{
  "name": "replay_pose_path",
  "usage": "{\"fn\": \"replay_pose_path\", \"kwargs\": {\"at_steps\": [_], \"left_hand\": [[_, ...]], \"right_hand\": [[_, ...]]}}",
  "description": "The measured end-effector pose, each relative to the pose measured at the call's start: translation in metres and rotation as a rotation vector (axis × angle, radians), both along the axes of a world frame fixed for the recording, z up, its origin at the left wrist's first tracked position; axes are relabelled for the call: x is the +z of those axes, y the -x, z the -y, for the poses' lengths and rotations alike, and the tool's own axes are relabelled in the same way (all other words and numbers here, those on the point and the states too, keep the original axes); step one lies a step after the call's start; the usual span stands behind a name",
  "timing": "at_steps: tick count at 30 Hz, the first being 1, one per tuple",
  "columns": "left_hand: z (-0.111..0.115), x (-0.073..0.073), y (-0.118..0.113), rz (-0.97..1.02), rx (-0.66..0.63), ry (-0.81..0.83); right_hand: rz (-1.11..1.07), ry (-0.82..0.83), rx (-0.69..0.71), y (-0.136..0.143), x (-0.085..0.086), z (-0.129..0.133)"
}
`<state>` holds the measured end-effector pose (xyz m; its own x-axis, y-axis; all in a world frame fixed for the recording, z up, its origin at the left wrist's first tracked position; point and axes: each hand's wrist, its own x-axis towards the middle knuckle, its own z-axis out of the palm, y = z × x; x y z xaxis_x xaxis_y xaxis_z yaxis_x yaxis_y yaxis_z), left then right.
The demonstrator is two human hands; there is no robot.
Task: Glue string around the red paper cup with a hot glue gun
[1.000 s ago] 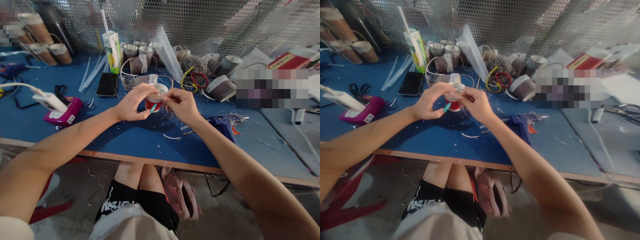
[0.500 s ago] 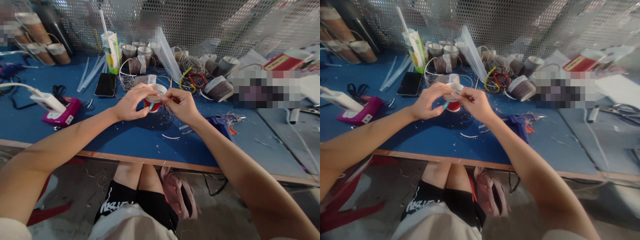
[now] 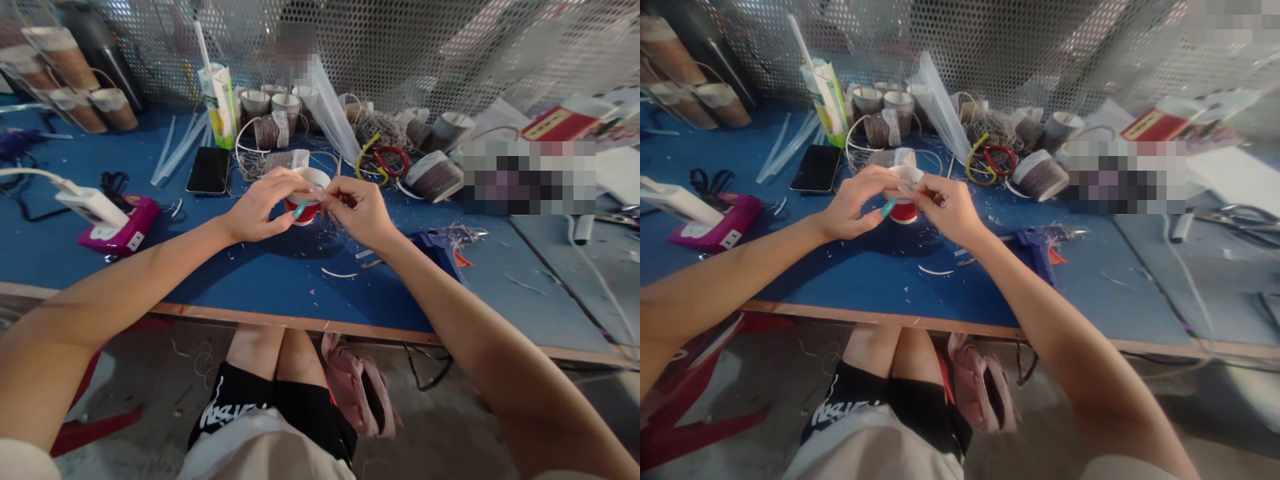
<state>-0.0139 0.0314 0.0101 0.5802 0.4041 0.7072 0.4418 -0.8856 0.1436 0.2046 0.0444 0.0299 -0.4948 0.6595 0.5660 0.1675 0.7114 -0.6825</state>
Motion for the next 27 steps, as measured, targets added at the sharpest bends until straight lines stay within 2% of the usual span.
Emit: {"fn": "replay_pose_path", "kwargs": {"at_steps": [14, 20, 27], "left_hand": [[-0.0014, -0.0031, -0.0018, 0.015, 0.044, 0.010], [-0.0024, -0.0034, 0.0007, 0.011, -0.016, 0.008], [-0.0014, -0.0024, -0.0007, -0.001, 0.035, -0.032]], "right_hand": [[0.017, -0.008, -0.053, 0.0013, 0.0007, 0.0020], [0.008, 0.000, -0.059, 0.0026, 0.0003, 0.0037], [0.008, 0.016, -0.041, 0.0031, 0.0004, 0.0029]]}}
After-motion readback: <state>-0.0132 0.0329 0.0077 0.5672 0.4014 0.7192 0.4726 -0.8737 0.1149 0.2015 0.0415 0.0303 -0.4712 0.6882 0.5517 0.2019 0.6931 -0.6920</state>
